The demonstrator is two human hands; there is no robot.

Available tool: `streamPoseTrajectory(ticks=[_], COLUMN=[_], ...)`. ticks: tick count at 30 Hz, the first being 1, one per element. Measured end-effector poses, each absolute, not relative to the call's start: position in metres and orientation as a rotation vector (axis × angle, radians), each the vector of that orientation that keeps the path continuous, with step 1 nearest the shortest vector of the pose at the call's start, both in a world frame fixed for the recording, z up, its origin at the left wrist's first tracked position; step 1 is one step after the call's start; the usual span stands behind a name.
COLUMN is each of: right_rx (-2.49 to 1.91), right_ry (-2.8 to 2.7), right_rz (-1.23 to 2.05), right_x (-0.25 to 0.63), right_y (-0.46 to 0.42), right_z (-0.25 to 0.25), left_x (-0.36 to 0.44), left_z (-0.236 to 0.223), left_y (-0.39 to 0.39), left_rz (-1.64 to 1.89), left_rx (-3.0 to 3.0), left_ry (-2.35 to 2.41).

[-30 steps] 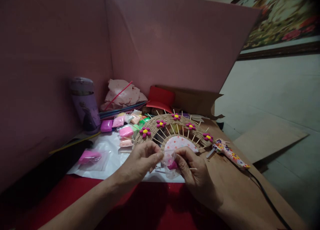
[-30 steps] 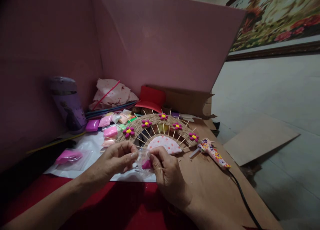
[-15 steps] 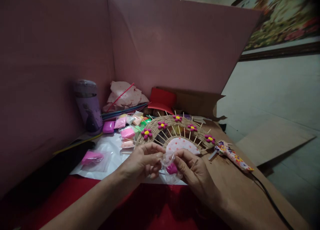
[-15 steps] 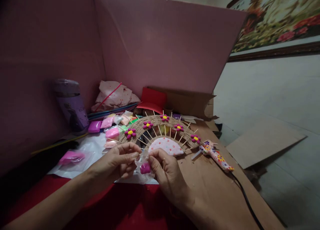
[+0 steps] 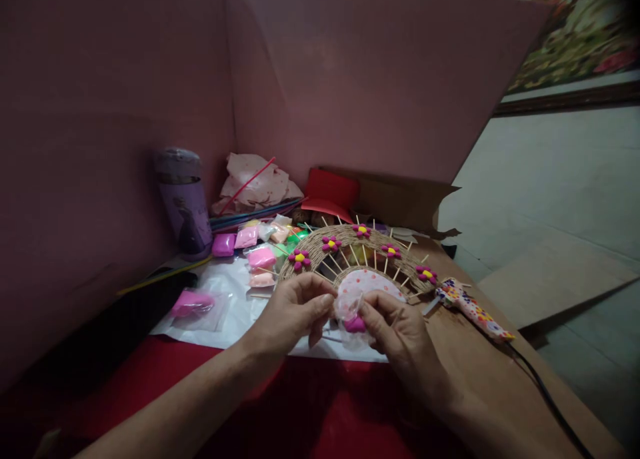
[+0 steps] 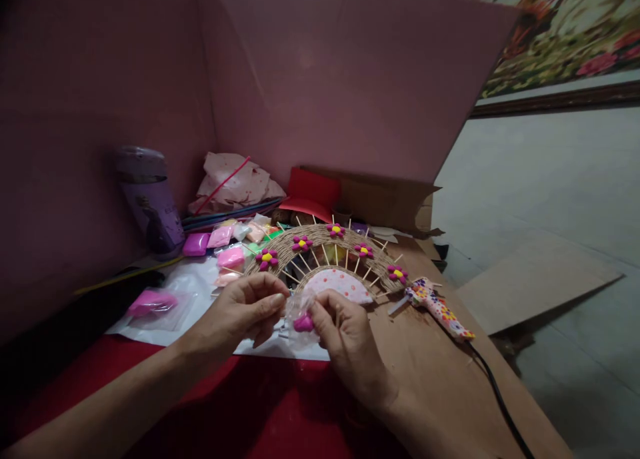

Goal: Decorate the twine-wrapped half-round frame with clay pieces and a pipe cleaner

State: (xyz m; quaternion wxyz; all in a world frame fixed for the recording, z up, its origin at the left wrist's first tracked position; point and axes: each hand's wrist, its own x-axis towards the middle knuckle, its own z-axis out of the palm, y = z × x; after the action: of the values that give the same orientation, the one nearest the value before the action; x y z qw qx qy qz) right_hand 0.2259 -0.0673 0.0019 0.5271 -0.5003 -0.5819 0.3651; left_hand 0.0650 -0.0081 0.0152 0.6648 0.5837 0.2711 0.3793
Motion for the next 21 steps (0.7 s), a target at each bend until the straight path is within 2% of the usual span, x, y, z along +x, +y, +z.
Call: streamPoseTrajectory(ticks=[3, 7, 13, 21], right_rx=[-1.142, -1.107, -1.106, -1.116], right_ry=[-1.137, -1.016, -1.05, -1.188], right_rz=[1.157, 1.312, 1.293, 1.177], right_x=[0.2275, 0.2284, 0.2304, 0.2293], right_y=[-0.0605, -0.0562, -0.0552, -0.0613], right_z=[0.0033, 0.0023, -0.0001, 0.0054], left_x=[0.0624, 0.0597, 0.0595, 0.0603], left_z=[0.0177, 0.0153, 0.0118, 0.0099], left_y=[-0.0112, -0.0148, -0.0146, -0.0131], left_rz=[0.909, 1.114, 1.226, 1.169], left_rx=[1.481, 2.032, 2.655, 2.623], left_ry=[0.596, 0.675, 0.586, 0.626])
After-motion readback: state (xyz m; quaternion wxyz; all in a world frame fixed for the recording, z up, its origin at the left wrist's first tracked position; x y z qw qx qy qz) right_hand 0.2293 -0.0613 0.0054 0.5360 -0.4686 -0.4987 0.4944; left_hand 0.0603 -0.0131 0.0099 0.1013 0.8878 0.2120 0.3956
